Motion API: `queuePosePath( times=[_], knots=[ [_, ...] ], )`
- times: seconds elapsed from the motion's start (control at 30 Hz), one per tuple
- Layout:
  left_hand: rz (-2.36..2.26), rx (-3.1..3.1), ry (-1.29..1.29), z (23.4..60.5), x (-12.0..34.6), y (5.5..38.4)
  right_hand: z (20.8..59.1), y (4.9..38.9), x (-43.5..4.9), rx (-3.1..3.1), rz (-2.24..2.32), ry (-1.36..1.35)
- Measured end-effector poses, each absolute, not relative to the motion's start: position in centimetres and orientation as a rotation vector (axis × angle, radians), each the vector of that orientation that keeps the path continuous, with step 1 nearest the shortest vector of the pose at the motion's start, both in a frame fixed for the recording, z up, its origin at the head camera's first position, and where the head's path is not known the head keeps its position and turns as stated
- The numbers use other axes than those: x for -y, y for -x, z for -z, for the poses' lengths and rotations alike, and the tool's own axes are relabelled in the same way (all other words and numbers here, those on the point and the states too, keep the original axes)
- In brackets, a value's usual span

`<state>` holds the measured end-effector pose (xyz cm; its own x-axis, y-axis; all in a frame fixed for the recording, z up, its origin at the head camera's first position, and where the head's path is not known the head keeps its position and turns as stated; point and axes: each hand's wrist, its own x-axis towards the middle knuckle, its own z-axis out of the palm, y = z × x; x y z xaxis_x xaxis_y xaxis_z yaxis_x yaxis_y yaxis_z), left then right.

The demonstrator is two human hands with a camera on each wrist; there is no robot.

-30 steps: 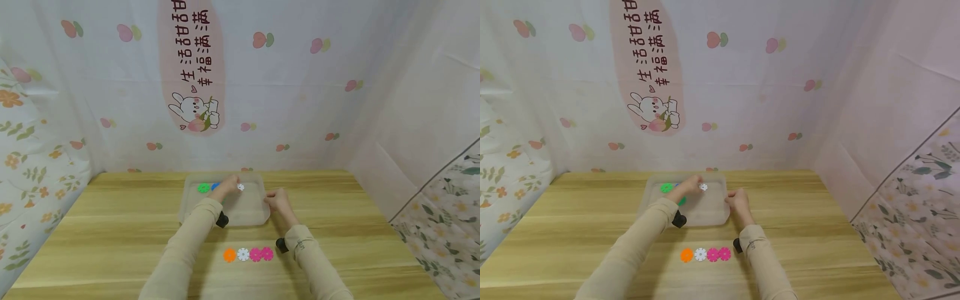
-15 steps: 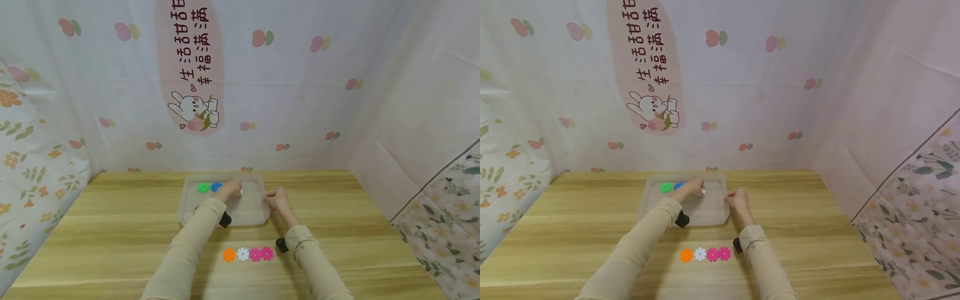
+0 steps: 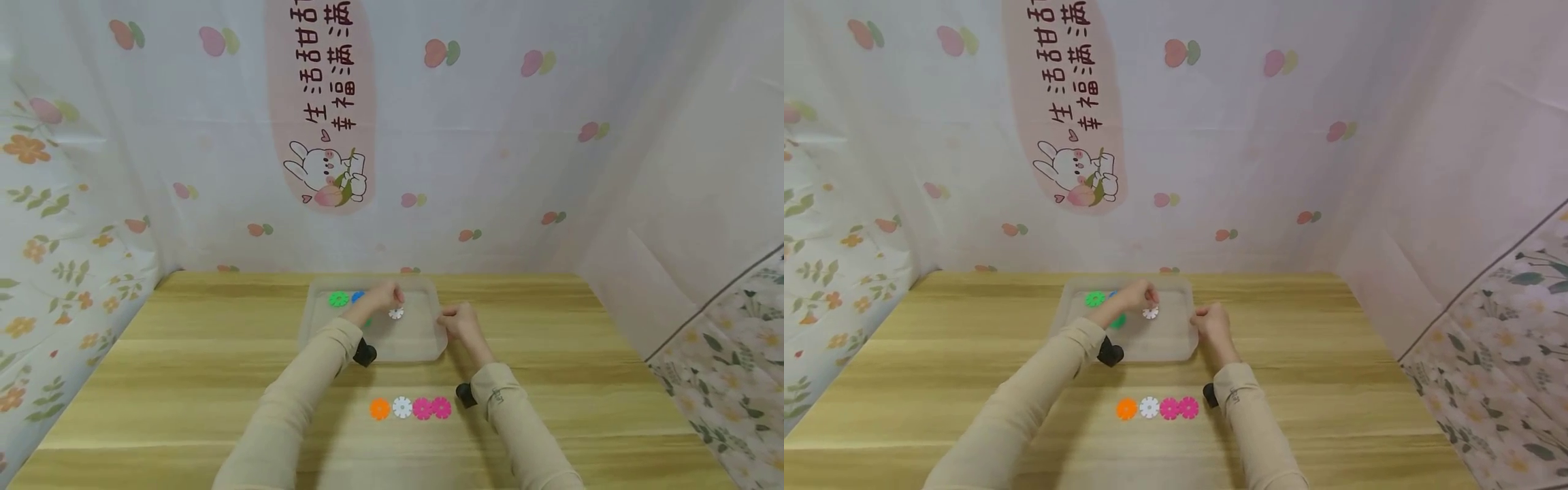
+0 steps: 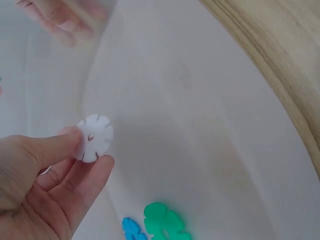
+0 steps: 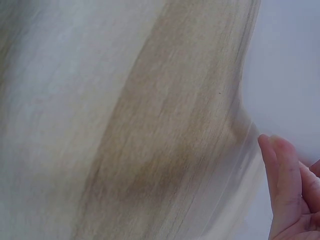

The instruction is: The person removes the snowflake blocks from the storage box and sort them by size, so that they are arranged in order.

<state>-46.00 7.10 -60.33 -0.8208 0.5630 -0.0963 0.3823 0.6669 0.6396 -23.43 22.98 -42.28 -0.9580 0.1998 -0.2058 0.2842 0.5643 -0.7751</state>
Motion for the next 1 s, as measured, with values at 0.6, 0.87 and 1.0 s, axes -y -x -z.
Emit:
queuePosePath(
  times=[0.6,0.87,1.0],
  knots=[
    [-1.059,-2.281,-0.771,47.1,-2.4,36.6,41.9,23.3,-23.0,-2.636,1.408,-0.411],
    [-1.085,-2.279,-0.776,39.8,-0.9,30.3,41.9,23.3,-23.3,-2.635,1.392,-0.432],
    [-1.072,-2.316,-0.759,37.6,0.0,27.9,41.9,23.3,-23.1,-2.628,1.391,-0.426]
  ],
)
